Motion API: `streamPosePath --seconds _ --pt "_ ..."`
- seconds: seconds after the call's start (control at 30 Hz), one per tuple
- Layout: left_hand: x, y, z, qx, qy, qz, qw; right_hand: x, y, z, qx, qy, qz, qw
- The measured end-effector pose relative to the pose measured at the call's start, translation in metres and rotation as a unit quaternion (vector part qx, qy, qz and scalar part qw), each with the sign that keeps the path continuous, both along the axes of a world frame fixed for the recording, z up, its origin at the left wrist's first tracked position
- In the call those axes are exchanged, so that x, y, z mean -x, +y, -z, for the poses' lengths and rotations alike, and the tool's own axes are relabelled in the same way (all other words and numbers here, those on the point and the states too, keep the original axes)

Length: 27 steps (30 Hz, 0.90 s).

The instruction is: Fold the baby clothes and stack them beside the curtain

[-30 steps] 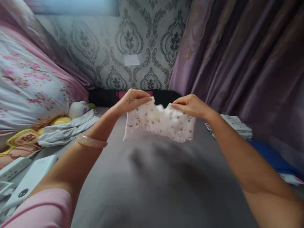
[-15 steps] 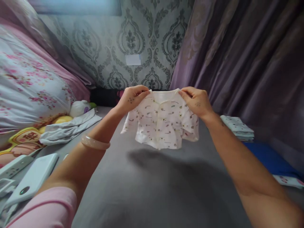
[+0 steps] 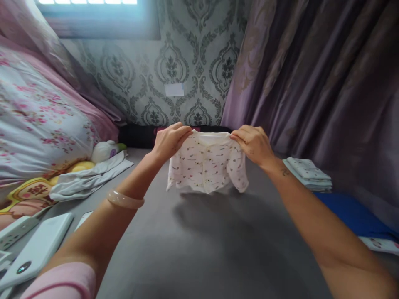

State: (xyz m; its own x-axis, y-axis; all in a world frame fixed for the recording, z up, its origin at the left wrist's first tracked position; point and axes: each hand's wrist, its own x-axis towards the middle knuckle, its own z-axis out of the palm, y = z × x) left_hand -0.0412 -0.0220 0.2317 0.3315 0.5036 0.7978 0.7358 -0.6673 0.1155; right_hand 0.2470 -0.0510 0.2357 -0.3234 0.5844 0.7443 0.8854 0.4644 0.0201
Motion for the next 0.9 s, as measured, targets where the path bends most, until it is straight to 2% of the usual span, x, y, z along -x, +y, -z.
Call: streamPosePath --seconds 0.1,0.2,0.27,0.43,0.53,0.63,0.77,0.9 --pt "0.000 -0.001 -0.003 -0.069 -0.009 -0.019 0.997 0.000 -0.001 0.000 -0.039 -0.017 0.021 0.999" --pt "0.000 0.000 -0.005 -0.080 0.012 -0.001 0.997 0.001 0.000 0.000 -0.032 -0.040 0.008 0.999" --pt "-0.001 0.002 -0.006 -0.076 -0.015 -0.012 0.997 0.002 0.000 -0.002 -0.048 -0.014 0.030 0.998" --pt "-0.003 0.004 -0.005 -0.027 0.004 0.006 1.000 0.002 0.000 -0.006 -0.060 0.006 0.035 0.998" --pt "-0.003 0.004 -0.003 -0.027 -0.028 -0.017 0.999 -0.001 -0.001 -0.004 -0.079 0.050 0.049 0.994" --pt "-0.004 0.002 -0.001 -0.003 -0.048 -0.022 0.999 -0.004 -0.001 0.001 -0.061 0.104 0.025 0.992" --pt "-0.011 0.000 0.005 0.088 -0.127 -0.002 0.988 -0.003 0.000 0.004 -0.035 0.186 -0.016 0.982" --pt "-0.026 -0.004 0.014 0.145 -0.224 0.006 0.964 0.005 0.003 0.005 -0.061 0.219 0.004 0.974"
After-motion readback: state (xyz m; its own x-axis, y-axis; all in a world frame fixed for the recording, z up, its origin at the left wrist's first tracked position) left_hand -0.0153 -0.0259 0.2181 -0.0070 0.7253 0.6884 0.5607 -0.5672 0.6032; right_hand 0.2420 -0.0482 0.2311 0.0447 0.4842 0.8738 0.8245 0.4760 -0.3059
